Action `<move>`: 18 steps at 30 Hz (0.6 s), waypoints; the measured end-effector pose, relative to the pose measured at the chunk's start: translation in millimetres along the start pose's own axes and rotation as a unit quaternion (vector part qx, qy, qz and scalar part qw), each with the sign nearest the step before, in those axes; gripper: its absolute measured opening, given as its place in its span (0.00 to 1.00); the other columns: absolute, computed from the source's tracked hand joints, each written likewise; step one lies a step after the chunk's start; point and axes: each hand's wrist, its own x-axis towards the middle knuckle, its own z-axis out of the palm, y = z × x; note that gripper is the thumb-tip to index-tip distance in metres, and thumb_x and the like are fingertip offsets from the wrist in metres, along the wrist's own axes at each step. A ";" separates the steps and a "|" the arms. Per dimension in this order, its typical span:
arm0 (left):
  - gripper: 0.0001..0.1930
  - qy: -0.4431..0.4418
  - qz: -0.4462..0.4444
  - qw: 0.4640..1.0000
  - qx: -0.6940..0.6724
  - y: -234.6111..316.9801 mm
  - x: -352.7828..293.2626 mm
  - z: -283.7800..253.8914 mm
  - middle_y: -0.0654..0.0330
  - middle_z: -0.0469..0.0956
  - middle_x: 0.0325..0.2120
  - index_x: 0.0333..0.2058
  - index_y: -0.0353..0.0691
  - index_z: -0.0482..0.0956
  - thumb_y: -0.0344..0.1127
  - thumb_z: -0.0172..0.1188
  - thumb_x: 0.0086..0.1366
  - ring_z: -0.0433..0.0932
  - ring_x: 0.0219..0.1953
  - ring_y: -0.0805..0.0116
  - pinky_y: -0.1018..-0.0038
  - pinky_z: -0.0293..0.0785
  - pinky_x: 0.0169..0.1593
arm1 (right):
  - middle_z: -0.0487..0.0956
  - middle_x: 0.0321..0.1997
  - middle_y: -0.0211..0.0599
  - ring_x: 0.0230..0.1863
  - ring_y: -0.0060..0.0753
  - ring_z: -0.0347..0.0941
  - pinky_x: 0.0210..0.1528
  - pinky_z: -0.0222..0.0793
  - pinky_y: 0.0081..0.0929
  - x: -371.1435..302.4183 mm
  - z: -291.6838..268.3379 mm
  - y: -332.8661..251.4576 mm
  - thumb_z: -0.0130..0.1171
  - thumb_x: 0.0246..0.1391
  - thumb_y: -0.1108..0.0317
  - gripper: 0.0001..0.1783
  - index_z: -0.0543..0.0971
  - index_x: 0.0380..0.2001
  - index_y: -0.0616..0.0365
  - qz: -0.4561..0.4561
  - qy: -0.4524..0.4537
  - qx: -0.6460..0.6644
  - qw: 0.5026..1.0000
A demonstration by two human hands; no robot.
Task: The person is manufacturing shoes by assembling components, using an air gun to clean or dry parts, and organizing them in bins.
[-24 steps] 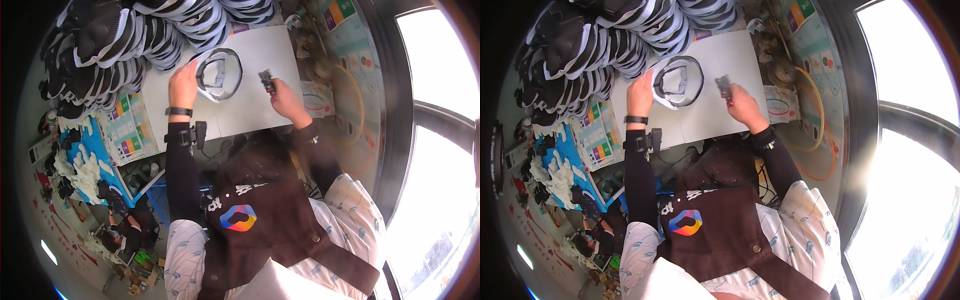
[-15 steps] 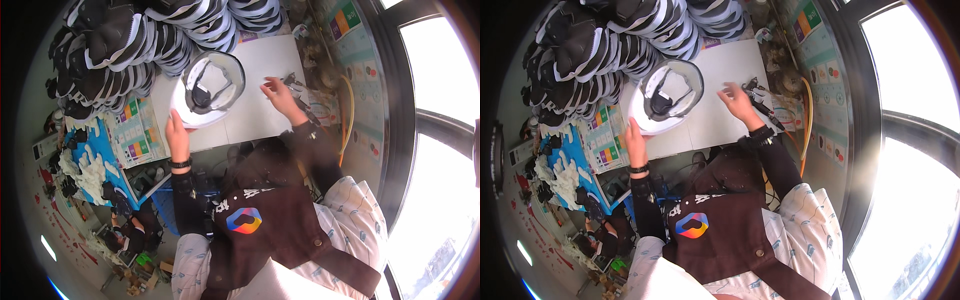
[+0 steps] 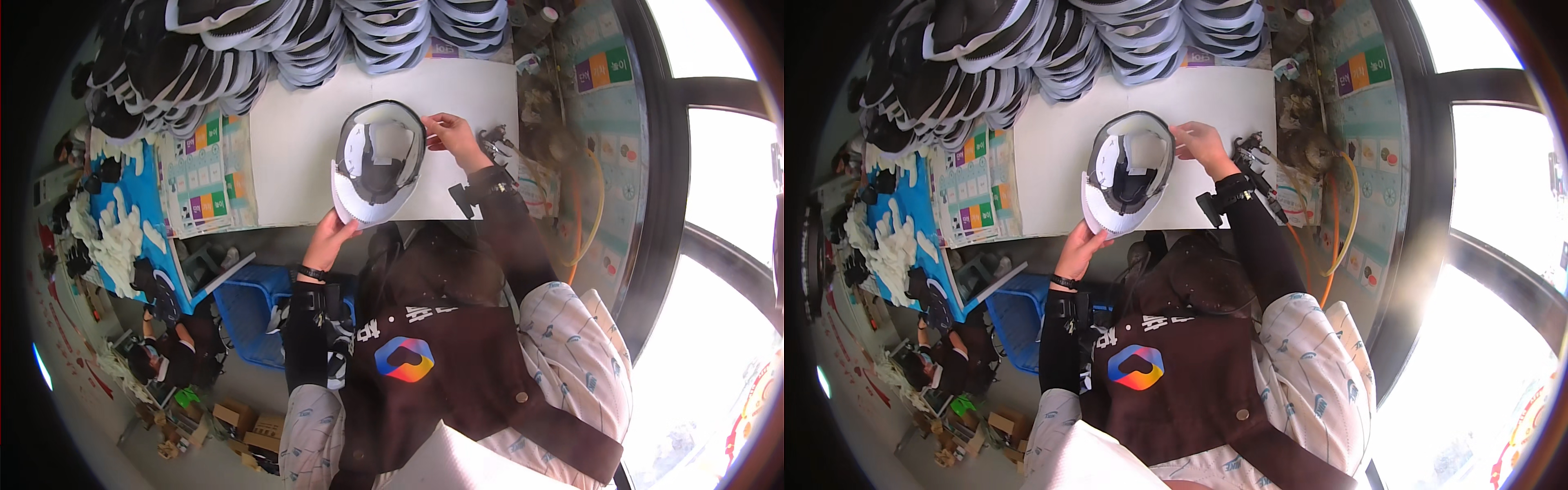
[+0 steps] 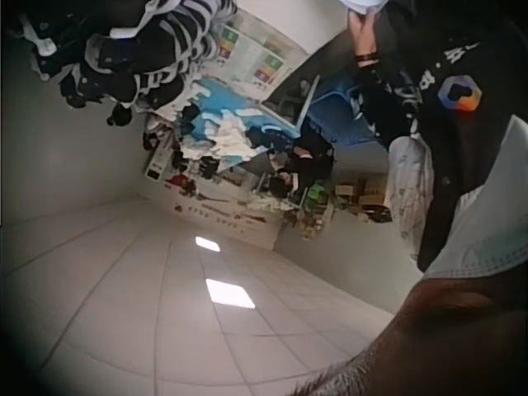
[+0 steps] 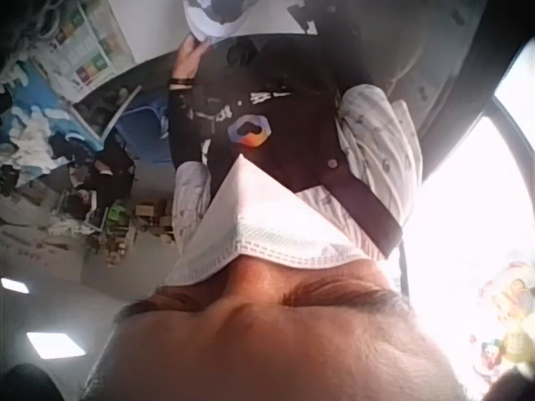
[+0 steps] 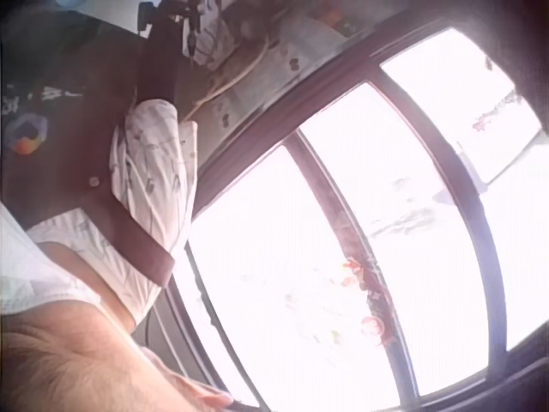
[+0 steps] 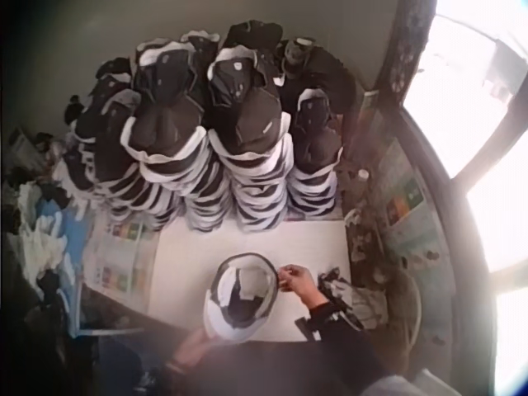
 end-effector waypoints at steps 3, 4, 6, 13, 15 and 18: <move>0.26 -0.024 0.024 0.999 0.035 -1.4 -0.6 -0.8 0.59 0.76 0.55 0.63 0.34 0.67 0.34 0.63 0.70 0.75 0.55 0.70 0.70 0.74 0.57 | 0.85 0.35 0.39 0.33 0.30 0.82 0.38 0.80 0.26 8.5 3.4 -1.9 0.65 0.60 0.58 0.18 0.84 0.40 0.65 -0.024 0.008 -0.063 0.998; 0.26 -0.047 0.018 0.997 0.057 -0.5 -0.9 0.8 0.59 0.77 0.54 0.62 0.34 0.68 0.34 0.63 0.70 0.76 0.54 0.70 0.70 0.73 0.57 | 0.85 0.34 0.39 0.32 0.29 0.82 0.38 0.79 0.26 12.3 1.6 -0.4 0.65 0.59 0.59 0.17 0.85 0.39 0.66 -0.044 0.011 -0.088 0.995; 0.25 -0.073 0.012 0.994 0.075 3.6 -1.7 -1.0 0.59 0.77 0.54 0.61 0.33 0.69 0.34 0.64 0.69 0.77 0.52 0.70 0.70 0.73 0.57 | 0.85 0.34 0.38 0.32 0.29 0.82 0.38 0.79 0.26 16.7 -3.9 2.2 0.65 0.59 0.61 0.17 0.85 0.39 0.67 -0.050 0.006 -0.118 0.992; 0.21 0.047 -0.016 0.987 0.153 41.2 63.0 -75.1 0.61 0.84 0.41 0.56 0.35 0.77 0.41 0.62 0.71 0.80 0.44 0.75 0.73 0.75 0.50 | 0.84 0.36 0.41 0.35 0.33 0.80 0.40 0.78 0.29 8.0 -0.6 10.4 0.61 0.61 0.62 0.17 0.84 0.39 0.69 -0.046 -0.023 -0.180 0.982; 0.21 0.101 0.117 0.974 0.165 42.8 95.6 -75.8 0.60 0.85 0.43 0.56 0.36 0.78 0.42 0.62 0.71 0.81 0.42 0.73 0.75 0.75 0.49 | 0.84 0.36 0.42 0.35 0.34 0.80 0.40 0.78 0.30 6.9 14.5 9.2 0.60 0.61 0.62 0.17 0.83 0.39 0.70 -0.060 -0.037 -0.184 0.980; 0.19 0.091 0.187 0.952 0.223 60.6 139.3 -54.6 0.60 0.86 0.43 0.54 0.39 0.81 0.41 0.64 0.69 0.82 0.40 0.73 0.77 0.76 0.47 | 0.84 0.38 0.46 0.36 0.40 0.81 0.44 0.77 0.35 8.0 13.1 19.5 0.58 0.62 0.63 0.15 0.81 0.41 0.66 -0.091 -0.004 -0.285 0.954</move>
